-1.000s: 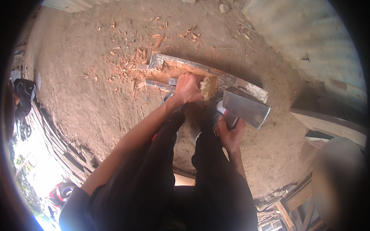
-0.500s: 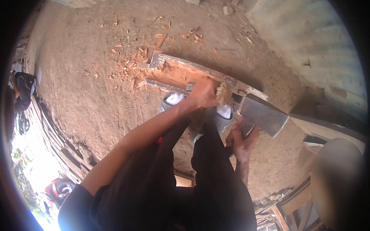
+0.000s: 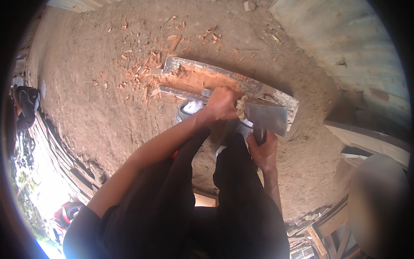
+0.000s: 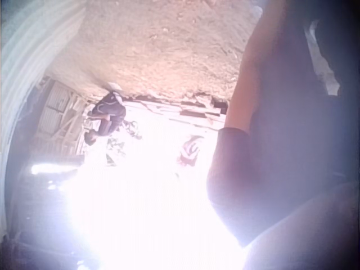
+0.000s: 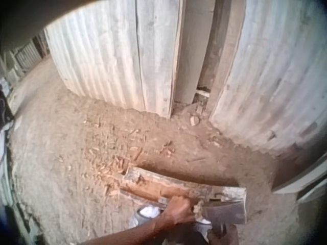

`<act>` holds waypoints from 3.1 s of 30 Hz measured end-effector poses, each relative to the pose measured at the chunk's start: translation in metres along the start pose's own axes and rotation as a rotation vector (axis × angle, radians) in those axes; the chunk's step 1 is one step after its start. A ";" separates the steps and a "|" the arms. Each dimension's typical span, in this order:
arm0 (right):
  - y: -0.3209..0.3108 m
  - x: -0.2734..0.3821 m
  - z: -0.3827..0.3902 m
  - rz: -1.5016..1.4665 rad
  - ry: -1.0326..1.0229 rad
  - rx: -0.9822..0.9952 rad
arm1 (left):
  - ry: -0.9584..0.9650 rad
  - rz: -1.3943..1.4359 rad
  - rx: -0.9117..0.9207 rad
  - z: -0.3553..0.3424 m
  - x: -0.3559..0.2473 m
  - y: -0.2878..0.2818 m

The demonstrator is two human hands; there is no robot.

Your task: The person uses a hand axe to repeatedly strike and shape a piece of wood resting on a wooden support. Wood chips accumulate around the work area as the person continues to chip away at the wood surface.

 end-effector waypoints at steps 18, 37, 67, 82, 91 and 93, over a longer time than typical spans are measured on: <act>-0.002 0.053 0.005 -0.417 -0.088 -0.086 | -0.231 0.229 -0.038 -0.004 0.011 -0.032; 0.016 0.012 0.001 -0.344 -0.055 -0.176 | -0.131 0.096 0.008 -0.009 0.007 -0.010; 0.028 0.029 -0.016 -0.619 -0.005 -0.191 | -0.216 0.066 -0.016 -0.017 0.006 -0.010; 0.005 0.033 -0.018 -0.408 0.183 0.030 | -0.223 0.011 -0.031 -0.014 0.006 -0.008; 0.020 0.022 -0.015 -0.271 0.106 0.031 | -0.226 0.014 0.006 -0.017 0.005 -0.008; 0.008 0.030 -0.017 -0.283 0.137 0.074 | -0.204 -0.018 0.011 -0.015 0.007 -0.009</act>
Point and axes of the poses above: each hand's wrist, its own z-axis away from the middle knuckle, its own y-axis out of the palm, x = y × z, the point moved 3 cm from there along -z, towards the middle knuckle, and after that the axes turned 8 degrees about -z, right-handed, at the moved point
